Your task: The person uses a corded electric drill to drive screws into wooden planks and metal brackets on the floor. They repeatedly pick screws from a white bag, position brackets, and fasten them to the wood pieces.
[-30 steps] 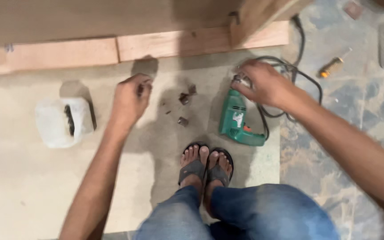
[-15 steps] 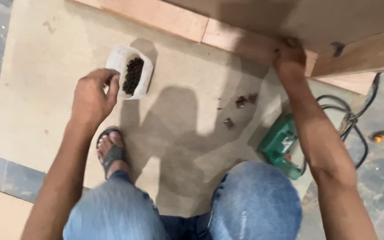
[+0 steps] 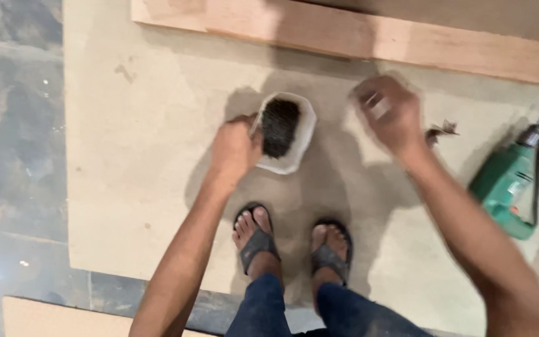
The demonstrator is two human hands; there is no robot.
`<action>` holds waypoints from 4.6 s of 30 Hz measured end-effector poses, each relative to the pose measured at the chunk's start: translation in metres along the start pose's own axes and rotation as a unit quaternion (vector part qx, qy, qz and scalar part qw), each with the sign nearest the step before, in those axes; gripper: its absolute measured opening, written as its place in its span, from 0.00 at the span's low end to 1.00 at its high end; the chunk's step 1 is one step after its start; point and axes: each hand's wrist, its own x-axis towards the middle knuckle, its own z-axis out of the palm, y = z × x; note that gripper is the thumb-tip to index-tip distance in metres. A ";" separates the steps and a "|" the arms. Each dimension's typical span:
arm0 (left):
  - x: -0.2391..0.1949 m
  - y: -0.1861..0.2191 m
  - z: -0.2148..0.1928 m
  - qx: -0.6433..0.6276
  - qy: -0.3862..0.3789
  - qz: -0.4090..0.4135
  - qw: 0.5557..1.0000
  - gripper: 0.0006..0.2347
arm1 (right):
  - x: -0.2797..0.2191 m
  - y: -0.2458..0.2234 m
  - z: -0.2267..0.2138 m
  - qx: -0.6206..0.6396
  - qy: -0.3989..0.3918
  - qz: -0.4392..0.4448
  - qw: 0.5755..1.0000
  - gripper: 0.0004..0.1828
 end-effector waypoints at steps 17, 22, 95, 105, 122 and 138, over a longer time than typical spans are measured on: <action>-0.013 -0.020 -0.028 -0.117 -0.341 -0.049 0.932 0.20 | 0.115 0.044 0.070 -0.319 -0.083 -0.051 0.943 0.51; 0.025 -0.064 -0.026 -0.252 -0.125 -0.110 0.953 0.22 | 0.090 0.025 0.090 -0.247 -0.078 -0.002 0.966 0.52; 0.174 -0.186 -0.041 0.026 0.145 0.163 0.976 0.23 | 0.234 -0.063 0.257 -0.118 -0.137 0.061 0.982 0.31; 0.172 -0.182 -0.041 0.040 0.117 0.135 0.983 0.26 | 0.240 -0.078 0.253 -0.133 -0.173 0.112 0.969 0.34; 0.174 -0.193 -0.027 0.023 0.152 0.141 0.978 0.21 | 0.211 -0.043 0.212 -0.061 -0.076 -0.015 0.995 0.24; 0.175 -0.195 -0.026 0.059 0.136 0.136 0.979 0.24 | 0.206 -0.033 0.261 -0.160 -0.062 -0.038 0.984 0.46</action>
